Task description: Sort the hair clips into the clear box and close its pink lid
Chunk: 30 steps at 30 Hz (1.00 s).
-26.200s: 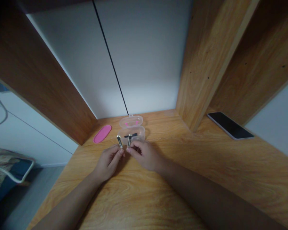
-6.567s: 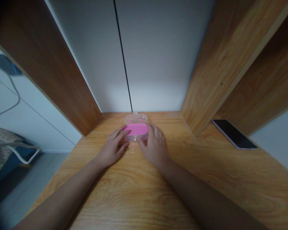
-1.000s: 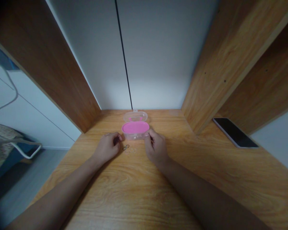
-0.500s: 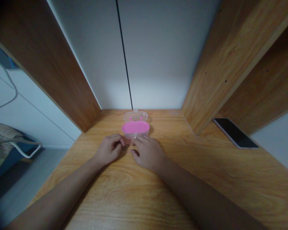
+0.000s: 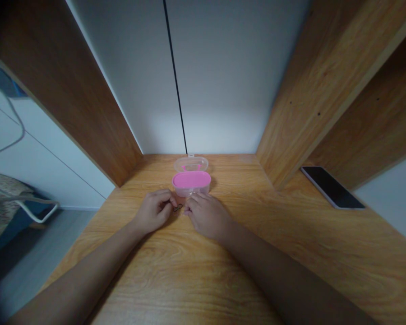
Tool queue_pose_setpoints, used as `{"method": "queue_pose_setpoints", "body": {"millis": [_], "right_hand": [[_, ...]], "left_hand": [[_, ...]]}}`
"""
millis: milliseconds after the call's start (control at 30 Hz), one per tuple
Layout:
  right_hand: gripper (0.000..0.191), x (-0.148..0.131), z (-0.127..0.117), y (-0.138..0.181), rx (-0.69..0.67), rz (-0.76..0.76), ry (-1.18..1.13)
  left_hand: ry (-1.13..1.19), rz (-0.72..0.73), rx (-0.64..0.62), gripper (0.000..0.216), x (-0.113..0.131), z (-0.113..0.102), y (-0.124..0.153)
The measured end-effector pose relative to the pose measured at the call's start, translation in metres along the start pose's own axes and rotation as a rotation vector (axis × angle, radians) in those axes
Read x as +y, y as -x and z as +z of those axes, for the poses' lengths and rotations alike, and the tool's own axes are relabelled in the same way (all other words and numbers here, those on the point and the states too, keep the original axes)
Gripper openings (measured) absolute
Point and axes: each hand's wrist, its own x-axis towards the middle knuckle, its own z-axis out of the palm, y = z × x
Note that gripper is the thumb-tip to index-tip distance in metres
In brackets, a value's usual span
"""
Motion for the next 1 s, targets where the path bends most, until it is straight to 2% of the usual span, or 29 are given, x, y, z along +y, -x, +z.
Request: {"method": "queue_pose_setpoints", "body": {"millis": [167,300,467,667,800,1000], "right_hand": [[0.008,0.0,-0.002,0.0,0.021,-0.029,-0.006],[0.007,-0.004,-0.006,0.001,0.032,0.021,0.025],[0.008,-0.008,-0.008,0.001,-0.03,0.052,0.09],[0.011,-0.007,-0.004,-0.001,-0.073,0.054,0.102],[0.012,-0.006,-0.003,-0.001,-0.08,0.035,0.119],[0.012,-0.007,-0.001,-0.003,-0.068,0.032,0.135]], "left_hand": [[-0.016,0.013,0.012,0.029,-0.002,0.001,0.0],[-0.068,-0.02,0.025,0.026,0.0,-0.001,-0.001],[-0.264,-0.235,0.059,0.025,-0.002,-0.008,-0.002],[-0.475,-0.403,-0.004,0.025,-0.007,-0.01,-0.003],[-0.519,-0.406,-0.073,0.025,-0.003,-0.01,-0.005],[-0.385,-0.331,-0.126,0.028,-0.003,-0.007,-0.006]]}}
